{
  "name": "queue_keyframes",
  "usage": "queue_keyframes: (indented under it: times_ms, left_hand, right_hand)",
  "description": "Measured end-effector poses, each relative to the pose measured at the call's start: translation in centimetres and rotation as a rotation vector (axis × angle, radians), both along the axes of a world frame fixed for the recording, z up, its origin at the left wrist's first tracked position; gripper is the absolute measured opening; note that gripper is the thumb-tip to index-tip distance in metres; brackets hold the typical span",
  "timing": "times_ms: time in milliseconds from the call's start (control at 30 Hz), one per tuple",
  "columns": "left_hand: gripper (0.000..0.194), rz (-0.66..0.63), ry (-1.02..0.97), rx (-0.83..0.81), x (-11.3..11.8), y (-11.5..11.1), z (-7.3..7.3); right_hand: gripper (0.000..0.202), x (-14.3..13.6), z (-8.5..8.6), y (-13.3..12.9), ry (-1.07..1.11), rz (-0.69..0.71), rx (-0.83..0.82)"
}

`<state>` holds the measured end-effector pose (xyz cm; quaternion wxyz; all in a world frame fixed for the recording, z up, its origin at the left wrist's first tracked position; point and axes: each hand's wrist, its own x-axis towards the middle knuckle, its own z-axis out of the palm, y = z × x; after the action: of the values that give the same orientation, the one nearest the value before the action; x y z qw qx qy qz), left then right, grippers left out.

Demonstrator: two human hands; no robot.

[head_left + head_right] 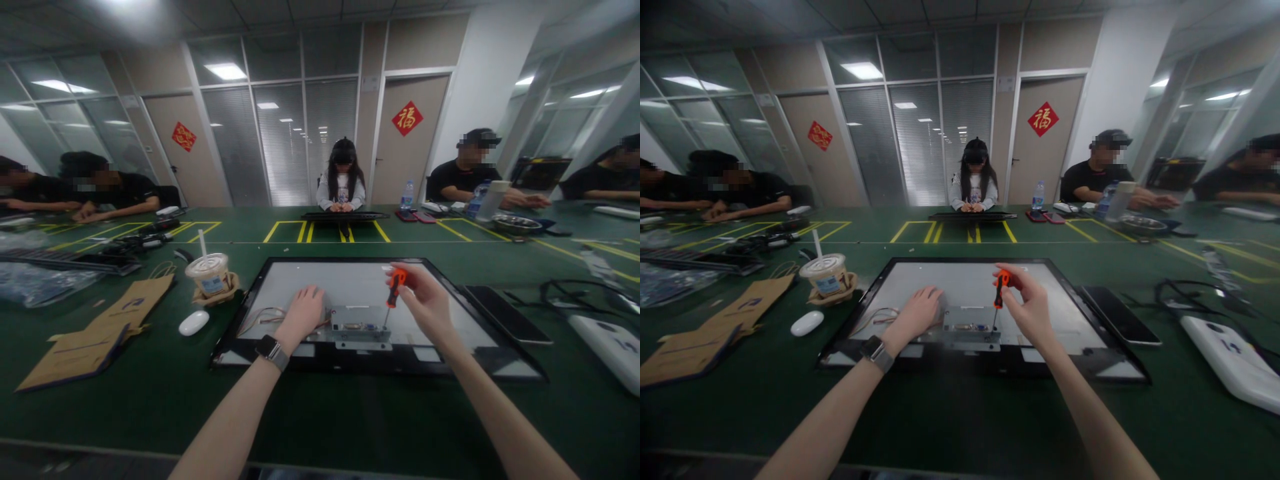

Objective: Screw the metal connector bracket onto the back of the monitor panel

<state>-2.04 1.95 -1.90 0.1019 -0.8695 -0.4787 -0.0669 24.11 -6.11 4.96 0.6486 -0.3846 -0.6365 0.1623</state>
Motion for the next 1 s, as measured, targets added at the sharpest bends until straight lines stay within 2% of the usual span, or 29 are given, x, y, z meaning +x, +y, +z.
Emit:
queue_keyframes:
  times_ms: [100,233,333,467,1000]
  left_hand:
    - [0.037,0.003,0.011,-0.013,0.1,-0.2,0.4]
    - [0.037,0.020,0.012,-0.006,0.1,-0.3,0.3]
    - [0.039,0.030,-0.003,0.007,0.0,-0.2,0.1]
    - [0.041,0.022,0.001,-0.017,0.1,-0.2,0.1]
    - [0.042,0.020,-0.008,-0.024,0.2,-0.4,0.6]
  right_hand:
    - [0.033,-0.2,0.1,-0.1,0.114,-0.028,0.013]
    - [0.037,-1.7,-0.6,-0.2,0.198,0.026,-0.018]
    - [0.035,-3.3,-1.4,-0.6,0.137,0.075,-0.045]
    - [0.032,-4.7,-2.2,-1.0,0.035,0.042,0.019]
    - [0.032,-5.1,-2.5,-1.1,-0.085,0.004,0.086]
